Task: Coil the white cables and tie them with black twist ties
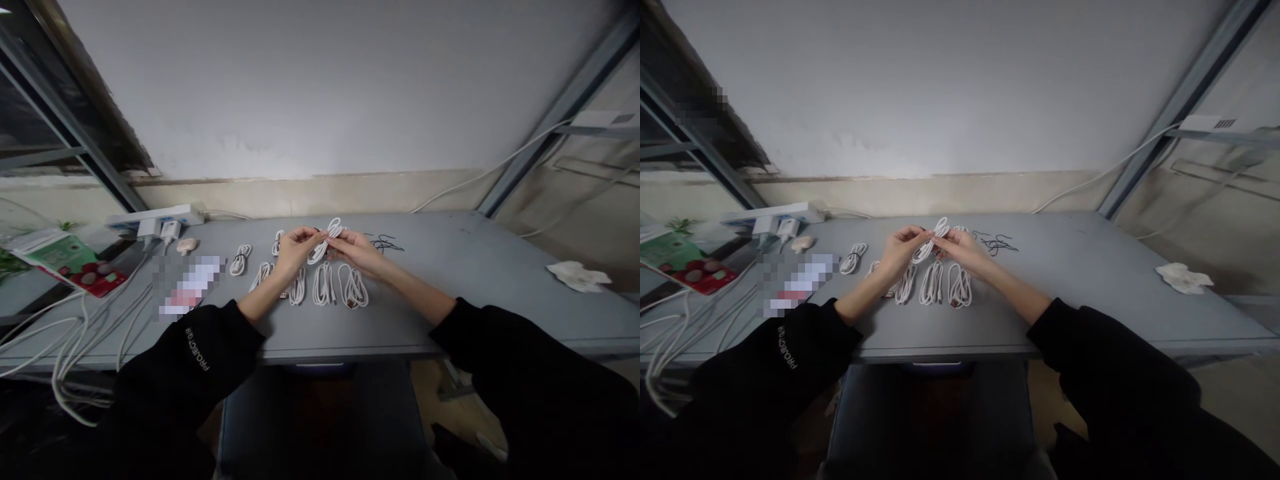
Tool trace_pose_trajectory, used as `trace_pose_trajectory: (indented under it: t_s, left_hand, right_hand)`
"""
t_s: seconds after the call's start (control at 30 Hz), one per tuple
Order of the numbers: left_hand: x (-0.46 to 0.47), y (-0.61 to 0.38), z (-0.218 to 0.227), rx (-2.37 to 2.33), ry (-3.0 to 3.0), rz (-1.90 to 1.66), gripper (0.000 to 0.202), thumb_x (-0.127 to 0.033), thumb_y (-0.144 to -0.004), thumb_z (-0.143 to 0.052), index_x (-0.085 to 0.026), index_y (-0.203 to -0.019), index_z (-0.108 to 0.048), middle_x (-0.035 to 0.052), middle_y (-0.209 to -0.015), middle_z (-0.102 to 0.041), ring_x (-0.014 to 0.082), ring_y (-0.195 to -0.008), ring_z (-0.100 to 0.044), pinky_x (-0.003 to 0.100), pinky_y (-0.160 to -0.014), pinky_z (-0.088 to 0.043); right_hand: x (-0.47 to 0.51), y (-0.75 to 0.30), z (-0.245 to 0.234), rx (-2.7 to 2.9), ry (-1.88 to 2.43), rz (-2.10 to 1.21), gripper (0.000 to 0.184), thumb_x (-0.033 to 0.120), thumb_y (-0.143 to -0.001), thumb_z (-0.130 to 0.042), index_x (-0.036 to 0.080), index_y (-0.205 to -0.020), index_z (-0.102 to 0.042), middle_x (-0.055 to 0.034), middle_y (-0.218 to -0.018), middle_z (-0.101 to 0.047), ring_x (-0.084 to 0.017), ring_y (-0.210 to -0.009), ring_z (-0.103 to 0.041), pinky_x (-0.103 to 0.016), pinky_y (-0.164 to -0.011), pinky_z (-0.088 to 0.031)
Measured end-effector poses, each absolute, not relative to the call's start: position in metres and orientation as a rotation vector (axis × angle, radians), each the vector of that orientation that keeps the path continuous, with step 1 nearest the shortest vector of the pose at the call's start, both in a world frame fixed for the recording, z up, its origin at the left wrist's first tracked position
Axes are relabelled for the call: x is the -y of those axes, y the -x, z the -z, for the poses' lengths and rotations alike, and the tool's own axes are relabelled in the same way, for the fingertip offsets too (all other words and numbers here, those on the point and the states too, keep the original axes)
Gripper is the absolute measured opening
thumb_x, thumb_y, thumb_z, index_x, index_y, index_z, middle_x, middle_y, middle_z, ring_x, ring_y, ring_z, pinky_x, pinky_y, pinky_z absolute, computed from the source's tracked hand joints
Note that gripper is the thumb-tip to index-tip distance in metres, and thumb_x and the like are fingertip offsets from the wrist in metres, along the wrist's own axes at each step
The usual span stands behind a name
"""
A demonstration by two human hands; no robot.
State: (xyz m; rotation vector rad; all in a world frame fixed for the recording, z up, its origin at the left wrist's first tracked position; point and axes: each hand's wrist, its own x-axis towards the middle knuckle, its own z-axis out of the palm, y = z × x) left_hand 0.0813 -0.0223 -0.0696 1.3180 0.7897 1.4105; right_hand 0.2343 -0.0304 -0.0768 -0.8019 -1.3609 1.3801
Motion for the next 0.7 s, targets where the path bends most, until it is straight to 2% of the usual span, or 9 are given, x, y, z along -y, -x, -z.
trace_pose_trajectory:
  t_s: [0.17,0.33,0.47,0.7]
  left_hand:
    - [0.025,-0.08,0.067,-0.828,-1.378,-1.443,0.029,-0.038,-0.06,-0.084,-0.016,-0.064,-0.065,-0.0005,-0.063,-0.065,0.0093,-0.058,-0.056,0.025,-0.058,-0.044]
    - [0.024,-0.078,0.068,-0.81,-1.434,-1.393,0.023,-0.035,-0.065,-0.081,-0.016,-0.071,-0.069,0.0029,-0.074,-0.072,0.0129,-0.07,-0.064,0.03,-0.074,-0.052]
    - [0.022,-0.077,0.071,-0.728,-1.447,-1.315,0.024,-0.032,-0.064,-0.082,-0.016,-0.077,-0.07,0.0049,-0.083,-0.074,0.0162,-0.08,-0.068,0.036,-0.085,-0.053]
    - [0.018,-0.077,0.078,-0.726,-1.489,-1.302,0.027,-0.027,-0.063,-0.083,-0.015,-0.081,-0.067,0.0026,-0.074,-0.071,0.0148,-0.07,-0.067,0.034,-0.074,-0.055]
  right_hand:
    - [0.031,-0.234,0.076,1.339,0.815,-1.399,0.014,0.024,-0.085,-0.065,0.016,-0.096,-0.068,-0.0061,-0.094,-0.07,-0.014,-0.081,-0.063,-0.032,-0.078,-0.054]
    - [0.027,-0.236,0.081,1.343,0.811,-1.364,0.016,0.028,-0.086,-0.065,0.017,-0.096,-0.067,-0.0066,-0.093,-0.07,-0.015,-0.083,-0.064,-0.034,-0.082,-0.053]
    - [0.022,-0.24,0.083,1.324,0.828,-1.329,0.018,0.031,-0.084,-0.066,0.017,-0.095,-0.067,-0.0056,-0.09,-0.069,-0.015,-0.083,-0.063,-0.033,-0.083,-0.052]
    - [0.018,-0.243,0.088,1.469,0.872,-1.239,0.018,0.033,-0.085,-0.063,0.017,-0.091,-0.068,-0.005,-0.088,-0.068,-0.015,-0.081,-0.062,-0.032,-0.08,-0.05]
